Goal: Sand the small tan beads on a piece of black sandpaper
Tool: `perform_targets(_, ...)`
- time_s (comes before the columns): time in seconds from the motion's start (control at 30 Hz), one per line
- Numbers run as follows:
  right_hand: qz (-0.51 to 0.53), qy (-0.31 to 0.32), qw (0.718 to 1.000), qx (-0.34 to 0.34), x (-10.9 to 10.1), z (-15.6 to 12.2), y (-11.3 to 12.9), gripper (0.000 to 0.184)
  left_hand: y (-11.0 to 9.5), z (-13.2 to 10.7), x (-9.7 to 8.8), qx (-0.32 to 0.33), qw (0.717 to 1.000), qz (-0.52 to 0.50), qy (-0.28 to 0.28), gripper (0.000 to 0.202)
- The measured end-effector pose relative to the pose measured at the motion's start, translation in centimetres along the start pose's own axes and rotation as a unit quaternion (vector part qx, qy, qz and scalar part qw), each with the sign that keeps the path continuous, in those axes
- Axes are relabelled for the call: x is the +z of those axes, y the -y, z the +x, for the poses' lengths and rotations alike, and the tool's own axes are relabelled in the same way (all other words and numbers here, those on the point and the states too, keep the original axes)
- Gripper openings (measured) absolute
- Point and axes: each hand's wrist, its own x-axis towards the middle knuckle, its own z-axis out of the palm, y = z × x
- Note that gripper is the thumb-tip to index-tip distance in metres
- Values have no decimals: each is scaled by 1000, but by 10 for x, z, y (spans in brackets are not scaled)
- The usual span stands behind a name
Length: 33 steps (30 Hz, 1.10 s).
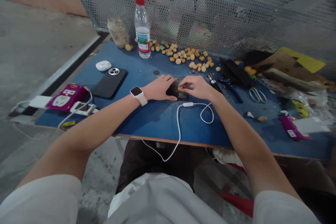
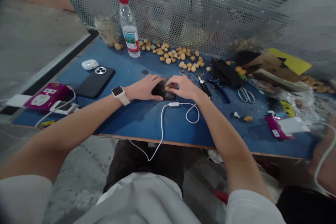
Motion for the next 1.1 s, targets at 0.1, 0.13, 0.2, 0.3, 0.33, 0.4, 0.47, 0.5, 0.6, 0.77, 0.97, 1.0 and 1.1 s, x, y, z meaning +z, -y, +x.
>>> perform_targets(0.1, -9, 6, 1000, -15, 4, 1, 1, 25, 0, 1, 1, 5, 1000, -1, -2, 109)
perform_targets(0.13, -13, 7, 1000, -25, 7, 2, 3, 26, 0, 1, 1, 9, 1000, -3, -5, 106)
perform_targets(0.2, -23, 6, 999, -44, 13, 5, 6, 28, 1, 3, 3, 17, 1000, -8, -8, 99)
perform_targets(0.3, -45, 7, 998, -44, 17, 9, 11, 28, 2, 5, 5, 19, 1000, -16, -15, 92)
perform_targets(0.33, -53, 11, 998, -36, 17, 9, 13, 28, 2, 5, 5, 19, 1000, -17, -16, 92)
perform_targets(0.4, -64, 25, 997, -23, 13, 9, 15, 27, 3, 6, 6, 22, 999, -17, -19, 95)
perform_targets(0.47, -64, 41, 997, -20, 9, 7, 17, 26, 4, 6, 6, 26, 999, -19, -20, 97)
perform_targets(0.5, -61, 49, 997, -22, 8, 6, 18, 26, 5, 6, 6, 28, 999, -21, -21, 97)
perform_targets(0.6, -59, 61, 996, -26, 9, 8, 18, 27, 5, 8, 7, 28, 999, -26, -24, 97)
perform_targets(0.77, -85, 28, 996, -15, 14, 18, 20, 24, 7, 9, 9, 39, 998, -19, -35, 99)
perform_targets(0.97, -53, 39, 998, -10, 16, 16, 27, 17, 8, 7, 9, 59, 998, 7, -34, 87)
perform_targets(1.0, -56, 23, 998, -2, 16, 16, 27, 17, 8, 7, 9, 56, 998, 11, -33, 88)
perform_targets(1.1, -62, 3, 998, 8, 15, 18, 25, 17, 7, 8, 9, 43, 999, 14, -27, 92)
